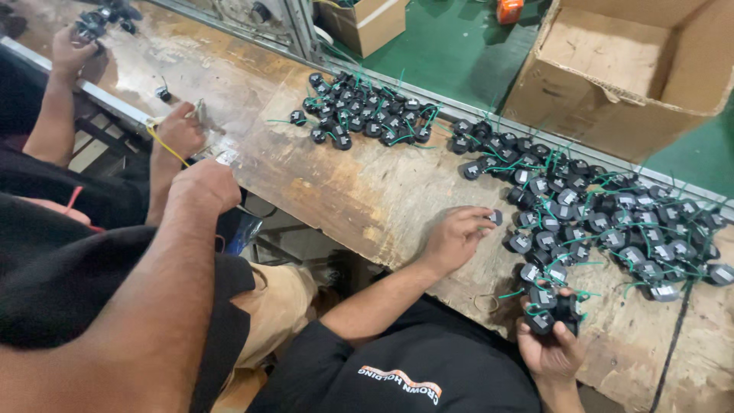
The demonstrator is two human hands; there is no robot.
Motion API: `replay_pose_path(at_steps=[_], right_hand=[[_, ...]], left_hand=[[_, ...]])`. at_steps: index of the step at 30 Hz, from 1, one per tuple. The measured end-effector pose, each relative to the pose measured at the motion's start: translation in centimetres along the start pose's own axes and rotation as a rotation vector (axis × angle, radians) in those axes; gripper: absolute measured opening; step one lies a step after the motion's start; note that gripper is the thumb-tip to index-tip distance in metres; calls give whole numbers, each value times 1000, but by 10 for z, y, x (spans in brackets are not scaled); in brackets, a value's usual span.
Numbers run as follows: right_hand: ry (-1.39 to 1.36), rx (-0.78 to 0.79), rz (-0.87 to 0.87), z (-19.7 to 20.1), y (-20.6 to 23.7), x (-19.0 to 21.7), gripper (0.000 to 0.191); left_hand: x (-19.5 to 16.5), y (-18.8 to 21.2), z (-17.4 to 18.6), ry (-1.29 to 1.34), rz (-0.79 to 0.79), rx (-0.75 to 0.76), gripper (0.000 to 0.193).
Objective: The person picks up black power adapters with green wires from a pile on the workbench, wraps and secures each cord with a green twist tie, and places the finished units on the table, occasionally tossing bundled units into a cardboard box at the side.
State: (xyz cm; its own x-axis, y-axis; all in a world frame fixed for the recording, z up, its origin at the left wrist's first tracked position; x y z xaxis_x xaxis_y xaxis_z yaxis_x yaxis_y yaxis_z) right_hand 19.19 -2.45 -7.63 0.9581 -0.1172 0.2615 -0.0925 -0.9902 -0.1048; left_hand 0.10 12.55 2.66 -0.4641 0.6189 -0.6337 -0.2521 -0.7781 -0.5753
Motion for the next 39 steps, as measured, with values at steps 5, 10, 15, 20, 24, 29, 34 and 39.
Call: replay_pose_path(at_steps=[5,10,15,20,24,29,34,39], right_hand=[[247,-80,3,-9,-1,-8,77],[414,-91,-4,-23,-6,-15,93],[583,-13,-18,-14,-8,-18,102],[982,-45,49,-3,-9,-5,90],[475,-94,-61,-1,-6,-16,87],[550,-53,48,-17,-8,-12,86],[1007,-13,93,-15,-8,-10,82],[685,-22,104,-15,-7,-10,80]], left_hand=[[31,3,1,435,394,-67,16],[-17,14,4,856,253,-10,13],[-89,16,-1,387,-233,193,12],[-109,17,-14,215,-275,259,16],[-125,27,-6,214,-516,239,28],[-100,28,-9,286,-387,374,20],[-74,40,-27,254,59,545,18],[-102,6,61,113,-233,87,40]])
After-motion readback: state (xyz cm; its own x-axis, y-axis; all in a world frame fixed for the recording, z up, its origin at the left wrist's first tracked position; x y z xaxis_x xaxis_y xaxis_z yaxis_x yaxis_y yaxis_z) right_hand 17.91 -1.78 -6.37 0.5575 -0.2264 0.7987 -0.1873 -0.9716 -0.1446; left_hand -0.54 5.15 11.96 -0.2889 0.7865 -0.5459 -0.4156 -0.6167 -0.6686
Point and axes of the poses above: each hand's wrist, its own y-axis away from the middle knuckle, its own z-axis out of the back of the hand, x = y × z, the point moved 9 cm from there along -y, towards the middle knuckle, and after that the axes turned 11 degrees about -y, right-handed, at the moved point
